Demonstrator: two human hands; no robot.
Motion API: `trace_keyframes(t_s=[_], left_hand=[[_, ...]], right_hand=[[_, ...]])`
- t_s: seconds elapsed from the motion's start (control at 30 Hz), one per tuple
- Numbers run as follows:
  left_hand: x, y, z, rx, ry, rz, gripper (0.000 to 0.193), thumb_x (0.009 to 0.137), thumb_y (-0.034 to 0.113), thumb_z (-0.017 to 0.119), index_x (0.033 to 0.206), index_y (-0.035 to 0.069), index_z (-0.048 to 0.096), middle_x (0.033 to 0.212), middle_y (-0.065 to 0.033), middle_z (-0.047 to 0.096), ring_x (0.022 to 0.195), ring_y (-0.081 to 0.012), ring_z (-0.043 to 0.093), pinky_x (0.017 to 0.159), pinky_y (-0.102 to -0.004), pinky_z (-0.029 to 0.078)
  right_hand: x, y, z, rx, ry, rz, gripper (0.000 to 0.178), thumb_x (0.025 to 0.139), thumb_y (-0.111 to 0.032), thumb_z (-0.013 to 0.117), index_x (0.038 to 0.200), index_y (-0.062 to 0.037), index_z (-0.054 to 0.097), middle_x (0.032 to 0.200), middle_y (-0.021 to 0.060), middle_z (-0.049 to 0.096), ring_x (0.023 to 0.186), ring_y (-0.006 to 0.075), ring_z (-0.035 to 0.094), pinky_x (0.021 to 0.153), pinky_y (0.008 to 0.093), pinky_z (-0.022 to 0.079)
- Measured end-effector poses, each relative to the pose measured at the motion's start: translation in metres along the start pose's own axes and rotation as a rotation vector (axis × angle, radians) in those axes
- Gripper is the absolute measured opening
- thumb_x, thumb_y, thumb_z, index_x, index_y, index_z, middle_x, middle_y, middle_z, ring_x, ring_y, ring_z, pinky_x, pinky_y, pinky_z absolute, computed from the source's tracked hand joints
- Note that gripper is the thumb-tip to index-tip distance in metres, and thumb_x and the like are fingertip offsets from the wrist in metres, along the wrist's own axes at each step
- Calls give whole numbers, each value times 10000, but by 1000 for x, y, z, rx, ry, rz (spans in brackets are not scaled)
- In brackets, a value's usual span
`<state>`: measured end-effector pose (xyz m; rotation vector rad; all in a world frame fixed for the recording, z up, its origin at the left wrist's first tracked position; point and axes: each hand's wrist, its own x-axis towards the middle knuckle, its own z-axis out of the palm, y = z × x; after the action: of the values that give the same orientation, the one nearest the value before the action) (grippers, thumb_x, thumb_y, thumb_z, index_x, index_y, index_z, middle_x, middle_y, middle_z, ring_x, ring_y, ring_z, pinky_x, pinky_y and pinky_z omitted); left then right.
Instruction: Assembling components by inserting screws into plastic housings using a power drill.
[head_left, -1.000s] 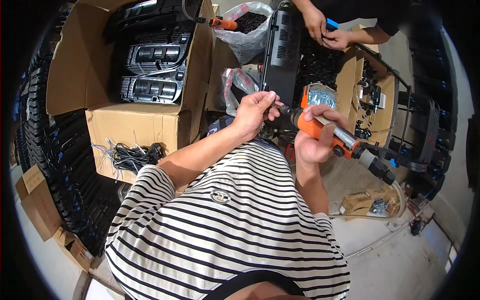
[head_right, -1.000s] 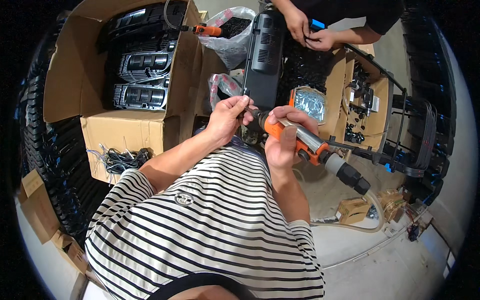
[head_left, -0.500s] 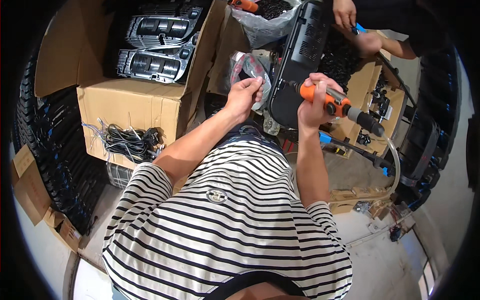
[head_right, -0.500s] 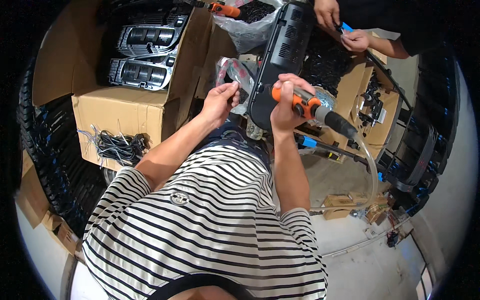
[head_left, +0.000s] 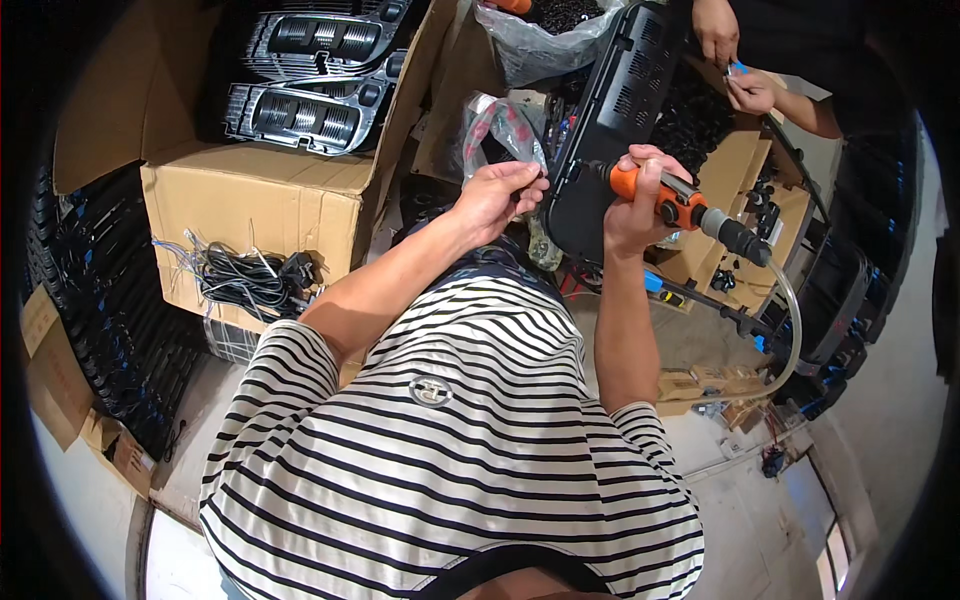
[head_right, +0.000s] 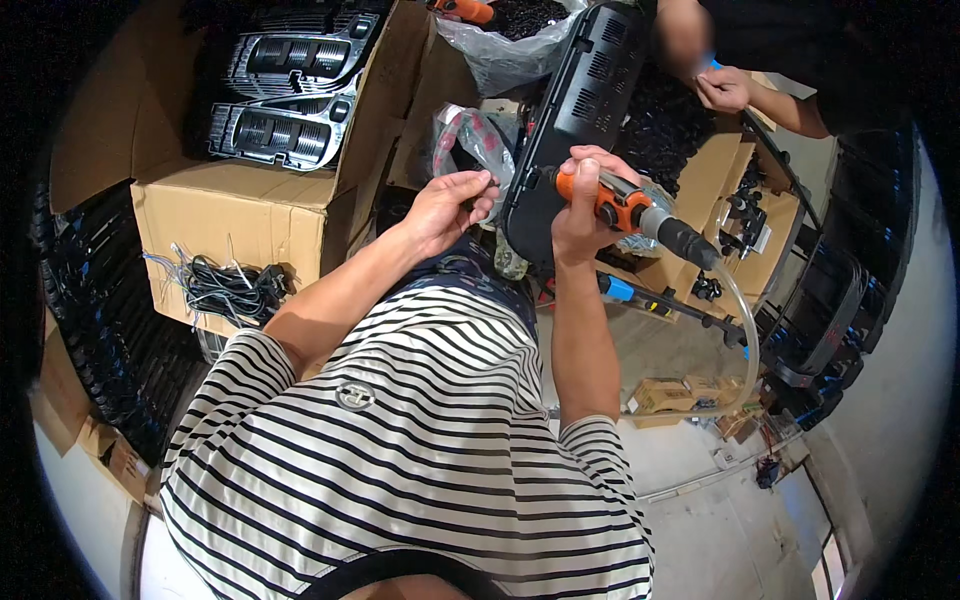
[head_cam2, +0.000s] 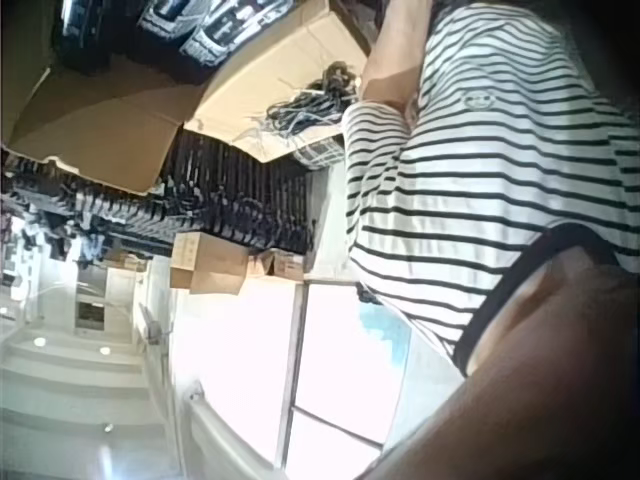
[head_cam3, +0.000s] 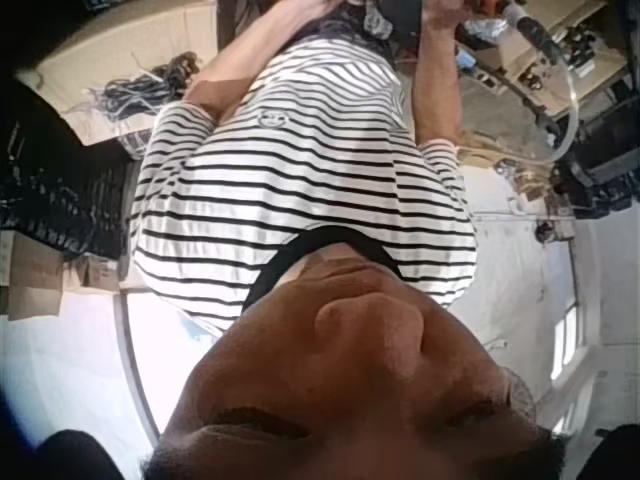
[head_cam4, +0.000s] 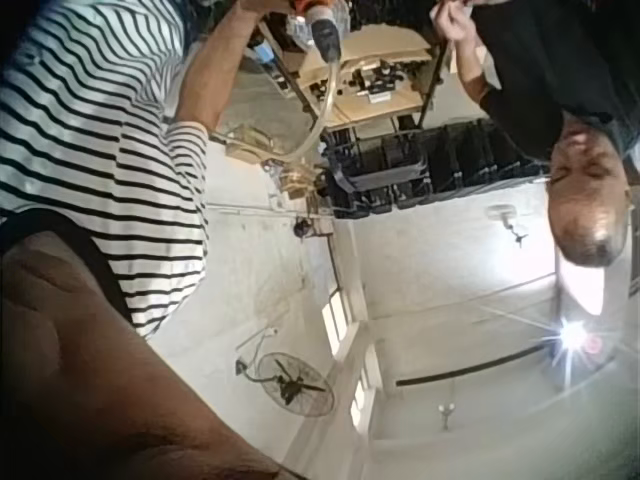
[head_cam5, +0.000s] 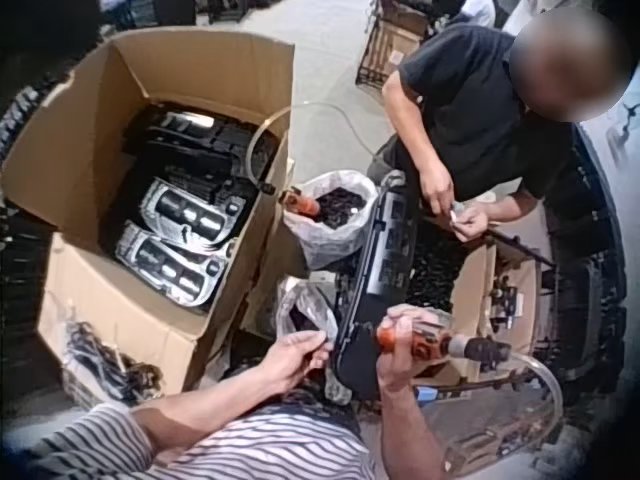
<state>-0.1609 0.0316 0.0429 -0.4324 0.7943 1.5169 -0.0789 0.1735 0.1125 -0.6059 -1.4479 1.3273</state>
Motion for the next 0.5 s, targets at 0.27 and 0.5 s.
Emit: trace_keyframes(t_s=[0.27, 0.5], left_hand=[[0, -1, 4, -48, 50, -72, 180, 943, 225, 608, 912, 52, 643, 792, -23, 640, 632, -80, 550, 573, -196, 463], [1, -3, -4, -71, -1, -68, 206, 938, 263, 618, 875, 67, 630, 730, 7, 598, 607, -70, 519, 547, -188, 432]], right_hand=[[-2, 2, 2, -6, -28, -5, 86, 875, -32, 584, 935, 20, 550, 860, 189, 635, 679, 182, 589, 661, 325, 523], [-3, 8, 3, 57, -52, -3, 138, 851, -6, 612, 964, 27, 540, 872, 182, 636, 674, 149, 598, 655, 295, 535]])
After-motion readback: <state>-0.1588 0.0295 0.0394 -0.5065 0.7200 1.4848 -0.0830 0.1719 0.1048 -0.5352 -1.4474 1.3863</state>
